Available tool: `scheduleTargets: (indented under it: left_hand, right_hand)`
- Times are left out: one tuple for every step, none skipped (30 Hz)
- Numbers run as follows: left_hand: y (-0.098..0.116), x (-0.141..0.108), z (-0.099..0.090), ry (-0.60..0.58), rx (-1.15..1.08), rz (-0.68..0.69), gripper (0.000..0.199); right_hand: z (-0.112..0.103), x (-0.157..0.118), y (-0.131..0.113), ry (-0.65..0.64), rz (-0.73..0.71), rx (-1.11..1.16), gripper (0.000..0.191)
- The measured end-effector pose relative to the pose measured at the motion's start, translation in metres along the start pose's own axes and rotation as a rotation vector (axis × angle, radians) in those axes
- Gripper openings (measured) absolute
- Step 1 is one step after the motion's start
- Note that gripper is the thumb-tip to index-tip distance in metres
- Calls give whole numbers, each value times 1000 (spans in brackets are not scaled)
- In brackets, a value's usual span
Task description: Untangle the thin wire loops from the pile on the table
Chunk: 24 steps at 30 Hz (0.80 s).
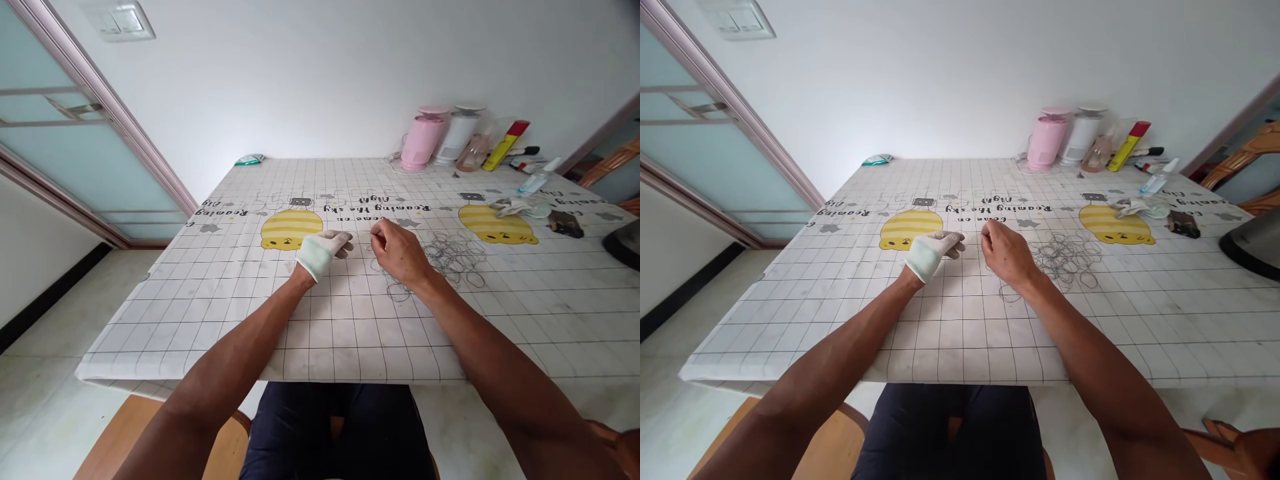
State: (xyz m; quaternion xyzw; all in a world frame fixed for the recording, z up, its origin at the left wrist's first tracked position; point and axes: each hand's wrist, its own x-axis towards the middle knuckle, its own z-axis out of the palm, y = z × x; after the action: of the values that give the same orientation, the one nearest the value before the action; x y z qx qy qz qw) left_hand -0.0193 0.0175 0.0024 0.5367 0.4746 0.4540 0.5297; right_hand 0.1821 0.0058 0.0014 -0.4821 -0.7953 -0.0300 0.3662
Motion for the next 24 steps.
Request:
scheduleTargets:
  left_hand:
    - [0,0,0,8,-1,9,24]
    - [0,0,-1,16,-10,19,23]
    - [-1,0,-3,27,-23,26,22]
    - [-1,0,-4,41,-34,32,23]
    - [-1,0,-5,56,-44,33,23]
    - [-1,0,-5,75,-53,31,23]
    - [-1,-1,-6,93,-60,26,23]
    - [0,-1,-6,108,-66,21,23]
    - [1,-2,-5,118,-71,17,23]
    - [2,-3,-5,123,-76,16,23]
    - [3,-4,-5,122,-85,15,22]
    - [3,-5,-5,115,-97,16,22]
    - [4,-5,-5,99,-114,19,22]
    - [4,-6,-5,81,-135,23,22]
    - [5,-6,-6,64,-155,28,22]
    - [5,-6,-6,51,-172,32,23]
    - [6,-7,-6,45,-183,35,23]
    - [6,-7,-7,47,-185,36,24]
    - [7,-8,-7,56,-180,35,24]
    - [8,-9,-6,66,-167,33,23]
    - [9,-10,-6,76,-148,30,23]
    - [10,-10,-5,85,-124,25,23]
    - [11,-11,-5,95,-98,18,23]
    - [11,-11,-4,103,-73,11,22]
  right_hand:
    - [0,0,-1,-3,-11,33,11]
    - [0,0,-3,-9,-26,69,11]
    - [0,0,-5,-18,-42,103,12]
    - [0,-1,-7,-28,-59,133,12]
    - [-1,-1,-9,-42,-76,158,13]
    - [-1,-1,-11,-55,-91,178,14]
    - [-2,-1,-13,-68,-102,193,14]
    - [-2,-2,-15,-79,-107,204,15]
    - [-2,-2,-16,-88,-108,213,15]
    - [-2,-2,-17,-94,-102,219,15]
    - [-1,-2,-17,-97,-89,221,15]
    - [-1,-2,-17,-97,-72,222,14]
    - [-1,-2,-17,-94,-53,222,13]
    - [0,-3,-17,-84,-32,222,13]
    - [0,-2,-16,-69,-9,225,12]
    - [0,-2,-16,-47,17,230,11]
    - [1,-2,-15,-22,49,239,10]
    - [1,-2,-15,5,88,250,8]
    - [1,-1,-15,28,133,265,6]
    - [1,-1,-15,43,178,284,5]
    - [1,-1,-15,50,221,305,4]
    - [1,0,-15,54,257,327,4]
    - [1,0,-15,57,286,346,4]
    - [2,0,-14,61,311,364,4]
